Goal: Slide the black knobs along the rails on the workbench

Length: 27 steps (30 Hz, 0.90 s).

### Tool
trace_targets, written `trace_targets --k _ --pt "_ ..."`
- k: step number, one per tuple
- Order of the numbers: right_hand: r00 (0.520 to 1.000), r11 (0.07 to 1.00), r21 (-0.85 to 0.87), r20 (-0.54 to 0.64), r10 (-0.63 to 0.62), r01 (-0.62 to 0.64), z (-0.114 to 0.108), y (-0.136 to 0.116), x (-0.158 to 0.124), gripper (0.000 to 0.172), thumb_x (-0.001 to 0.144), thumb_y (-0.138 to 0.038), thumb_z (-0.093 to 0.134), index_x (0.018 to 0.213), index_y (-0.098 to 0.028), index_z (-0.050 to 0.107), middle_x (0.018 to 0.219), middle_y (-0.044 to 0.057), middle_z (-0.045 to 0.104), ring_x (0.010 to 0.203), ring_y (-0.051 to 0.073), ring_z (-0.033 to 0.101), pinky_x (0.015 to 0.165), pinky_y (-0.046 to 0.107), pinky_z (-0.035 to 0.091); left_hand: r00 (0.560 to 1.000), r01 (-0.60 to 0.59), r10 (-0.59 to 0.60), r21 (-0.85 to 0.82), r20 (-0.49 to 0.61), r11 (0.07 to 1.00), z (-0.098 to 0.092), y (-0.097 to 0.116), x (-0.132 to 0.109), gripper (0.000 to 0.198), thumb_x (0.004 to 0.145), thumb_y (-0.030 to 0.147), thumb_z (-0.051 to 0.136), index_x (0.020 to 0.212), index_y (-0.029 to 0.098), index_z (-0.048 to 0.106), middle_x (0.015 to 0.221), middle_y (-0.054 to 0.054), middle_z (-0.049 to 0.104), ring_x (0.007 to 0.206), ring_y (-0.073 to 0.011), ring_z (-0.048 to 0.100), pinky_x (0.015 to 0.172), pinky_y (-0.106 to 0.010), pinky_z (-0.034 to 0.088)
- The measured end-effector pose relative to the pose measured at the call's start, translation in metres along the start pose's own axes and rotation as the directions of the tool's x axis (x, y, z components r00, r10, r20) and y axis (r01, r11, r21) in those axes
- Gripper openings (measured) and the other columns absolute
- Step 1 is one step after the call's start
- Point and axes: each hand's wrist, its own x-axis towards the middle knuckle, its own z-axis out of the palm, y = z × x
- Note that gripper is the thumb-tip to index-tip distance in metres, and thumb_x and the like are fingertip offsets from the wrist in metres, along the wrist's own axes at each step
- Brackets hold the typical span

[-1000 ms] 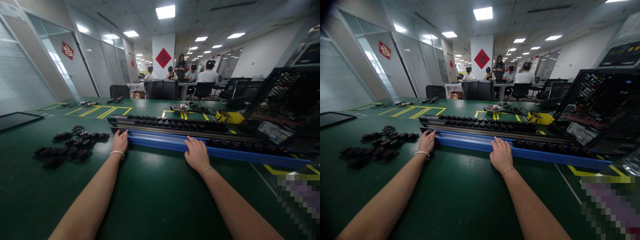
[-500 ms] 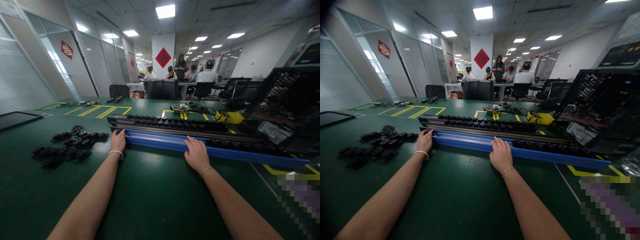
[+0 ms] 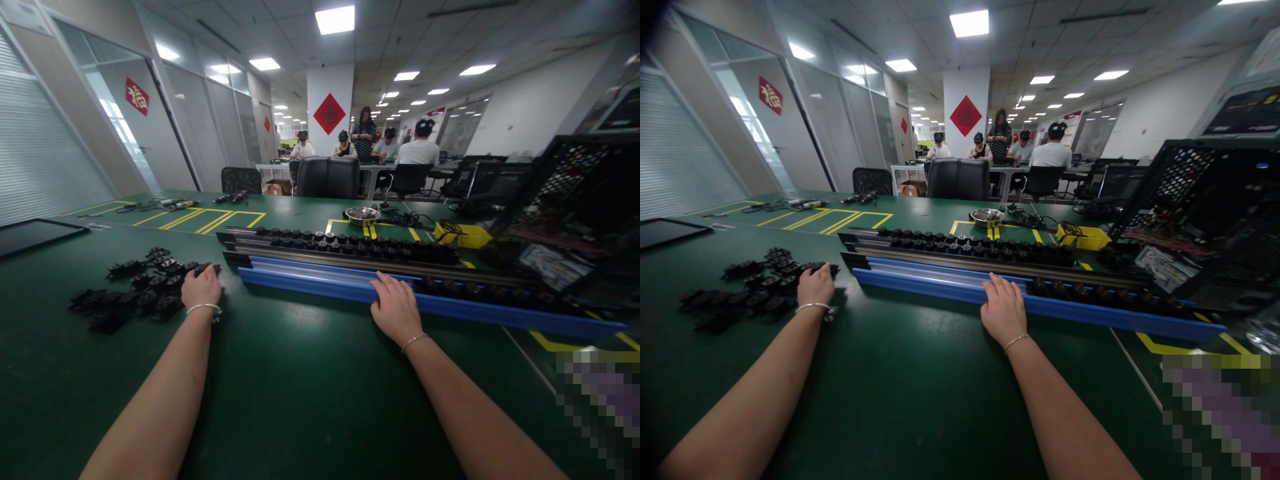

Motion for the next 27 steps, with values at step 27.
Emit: trace_targets --k 27 --pt "0.835 0.884 0.083 -0.298 0.463 -0.461 0.0 0.014 0.002 0.047 0.076 -0.031 0.046 0.12 -0.012 0.051 0.14 0.022 0.035 0.128 0.038 0.029 0.098 0.062 0.027 0.795 -0.607 0.605 0.038 0.044 0.794 0.001 0.113 -0.077 0.039 0.087 0.035 0.045 0.123 0.025 0.057 0.149 -0.006 0.029 0.14 -0.0292 0.011 0.112 -0.05 0.018"
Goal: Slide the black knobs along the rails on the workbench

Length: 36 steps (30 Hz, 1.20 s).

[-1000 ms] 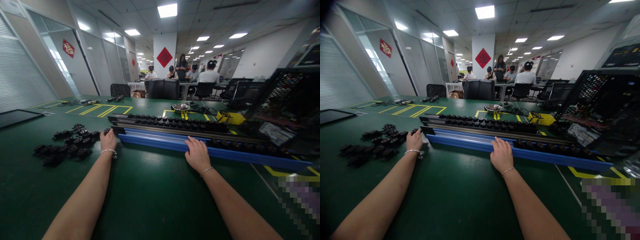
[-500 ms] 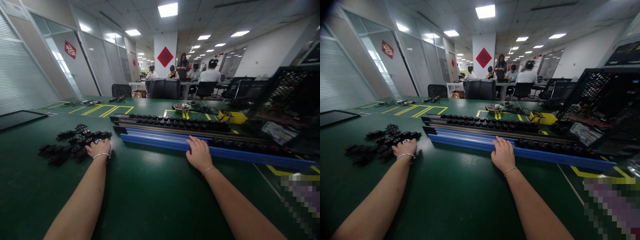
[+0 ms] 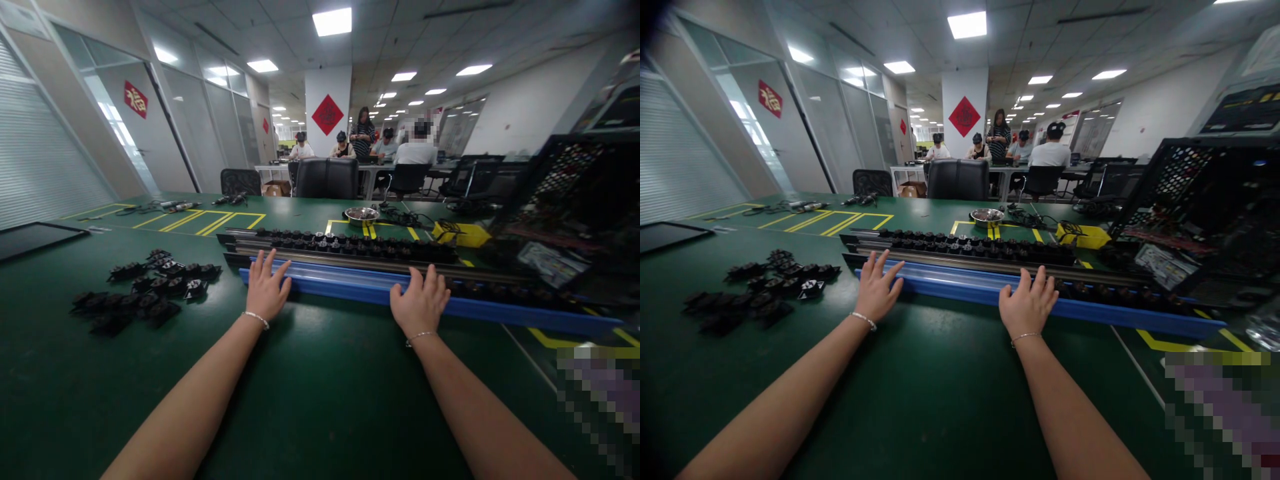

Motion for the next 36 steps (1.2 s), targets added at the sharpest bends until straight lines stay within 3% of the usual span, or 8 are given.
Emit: trace_targets --k 3,8,20,28,36 --pt "1.0 1.0 0.004 0.011 -0.013 0.013 0.002 0.001 0.0 0.045 0.077 -0.03 0.045 0.118 -0.013 0.053 0.138 0.021 0.038 0.125 0.037 0.032 0.098 0.061 0.027 0.993 -0.05 0.05 -0.002 0.103 0.999 0.005 0.009 -0.004 0.042 0.086 0.036 0.046 0.127 0.027 0.054 0.149 -0.006 0.028 0.14 -0.0307 0.011 0.111 -0.052 0.017" --pt "0.999 0.999 0.029 0.025 -0.033 0.032 0.001 0.0 0.001 0.043 0.077 -0.029 0.045 0.115 -0.012 0.055 0.137 0.02 0.041 0.124 0.034 0.035 0.099 0.058 0.028 0.979 -0.018 0.009 0.043 0.203 0.999 0.01 0.006 -0.008 0.049 0.086 0.043 0.045 0.133 0.028 0.047 0.151 -0.006 0.025 0.139 -0.0338 0.009 0.109 -0.058 0.017" --pt "0.996 0.997 0.081 0.093 0.011 -0.019 -0.003 -0.005 0.001 0.047 0.077 -0.027 0.044 0.121 -0.014 0.048 0.137 0.017 0.042 0.123 0.03 0.036 0.102 0.06 0.021 0.957 -0.019 0.01 0.03 0.29 0.999 0.011 0.004 -0.007 0.05 0.089 0.041 0.039 0.135 0.025 0.042 0.145 -0.007 0.037 0.137 -0.0304 0.022 0.109 -0.054 0.02" --pt "0.997 0.998 0.056 0.077 0.031 -0.035 -0.004 -0.005 0.0 0.047 0.077 -0.029 0.043 0.121 -0.013 0.048 0.135 0.018 0.044 0.113 0.032 0.046 0.1 0.06 0.024 0.954 -0.026 0.022 0.01 0.298 1.0 0.009 0.004 -0.005 0.047 0.088 0.04 0.039 0.134 0.026 0.044 0.141 -0.006 0.042 0.133 -0.0292 0.029 0.108 -0.053 0.022" --pt "0.992 0.998 0.063 0.124 0.021 -0.029 -0.007 -0.009 -0.001 0.047 0.079 -0.029 0.041 0.124 -0.015 0.046 0.136 0.016 0.044 0.112 0.03 0.047 0.102 0.059 0.022 0.955 -0.027 0.022 0.011 0.295 1.0 0.008 0.004 -0.005 0.047 0.088 0.04 0.04 0.133 0.027 0.044 0.141 -0.006 0.043 0.133 -0.0293 0.029 0.108 -0.053 0.022"
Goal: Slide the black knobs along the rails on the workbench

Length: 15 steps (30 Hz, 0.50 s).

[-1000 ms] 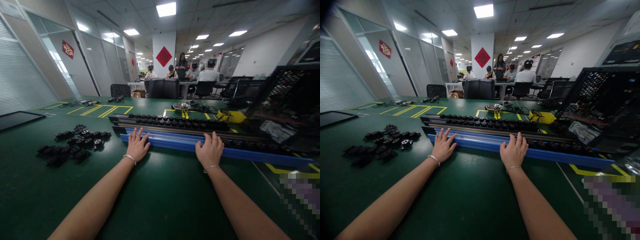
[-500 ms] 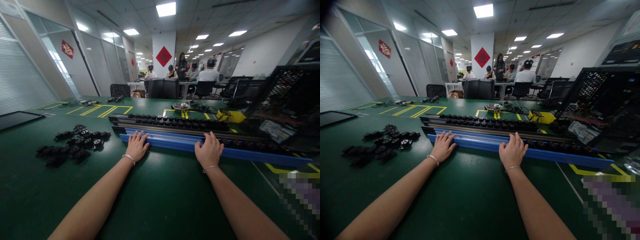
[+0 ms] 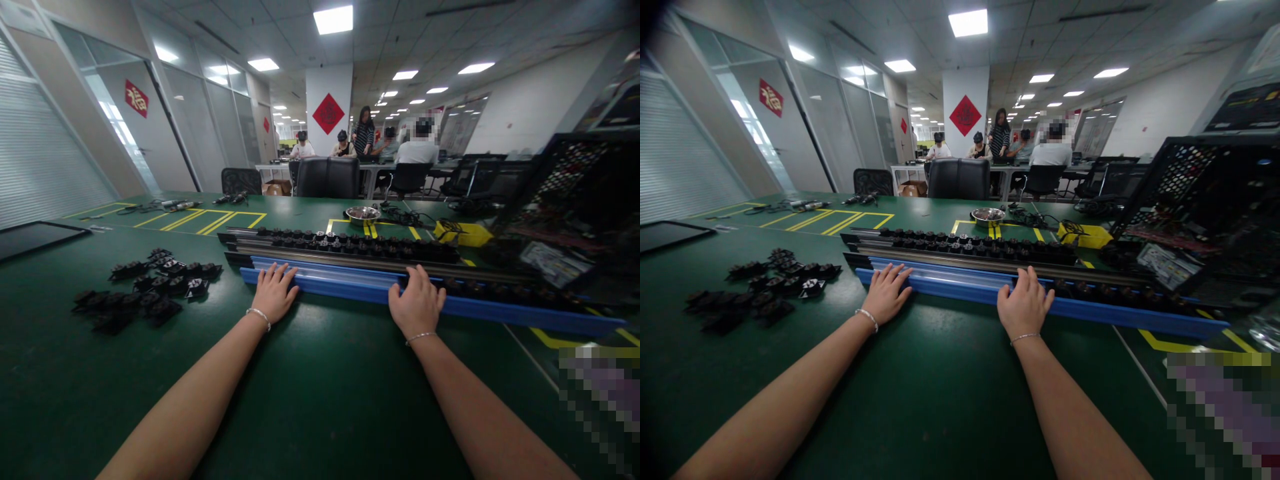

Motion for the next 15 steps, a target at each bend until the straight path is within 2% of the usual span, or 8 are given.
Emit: trace_targets --k 15 --pt "0.998 0.998 0.032 0.017 -0.059 0.059 -0.0009 -0.0024 -0.0012 0.044 0.08 -0.028 0.04 0.122 -0.015 0.048 0.131 0.014 0.051 0.107 0.028 0.052 0.103 0.061 0.017 1.0 0.015 -0.015 0.004 0.011 1.0 0.0014 0.0008 0.0008 0.048 0.088 0.04 0.039 0.135 0.029 0.042 0.142 -0.005 0.041 0.135 -0.0305 0.026 0.108 -0.054 0.021"
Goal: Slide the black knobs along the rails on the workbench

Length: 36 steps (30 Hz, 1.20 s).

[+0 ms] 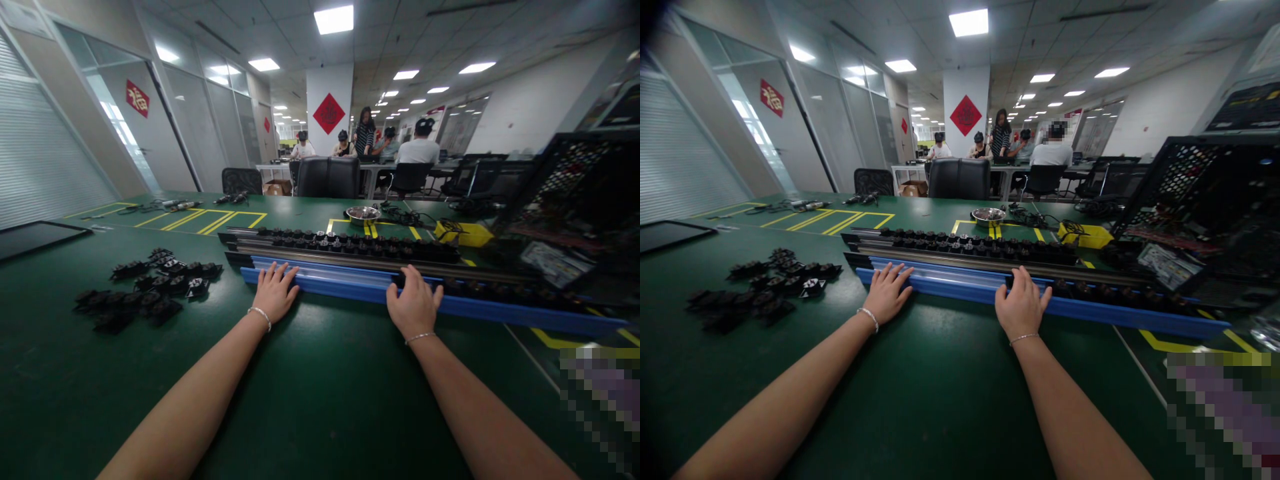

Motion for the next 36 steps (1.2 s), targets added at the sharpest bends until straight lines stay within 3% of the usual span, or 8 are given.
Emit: trace_targets --k 24,36 --pt "0.996 0.992 0.084 -0.004 -0.089 0.089 0.0016 -0.0002 0.0002 0.042 0.079 -0.023 0.041 0.12 -0.017 0.049 0.125 0.013 0.056 0.107 0.024 0.055 0.106 0.06 0.012 1.0 0.0 0.0 -0.004 -0.016 1.0 -0.0001 0.0004 -0.0006 0.047 0.087 0.039 0.042 0.133 0.029 0.044 0.141 -0.006 0.043 0.135 -0.0302 0.026 0.108 -0.054 0.021" --pt "0.981 0.973 0.13 -0.002 -0.193 0.191 0.0072 0.0028 0.0001 0.044 0.078 -0.019 0.041 0.12 -0.012 0.047 0.119 0.014 0.06 0.11 0.023 0.054 0.108 0.054 0.02 1.0 0.002 -0.002 -0.006 -0.004 1.0 -0.0009 0.0006 -0.0003 0.047 0.088 0.039 0.04 0.134 0.029 0.043 0.142 -0.005 0.042 0.135 -0.0307 0.025 0.108 -0.054 0.021"
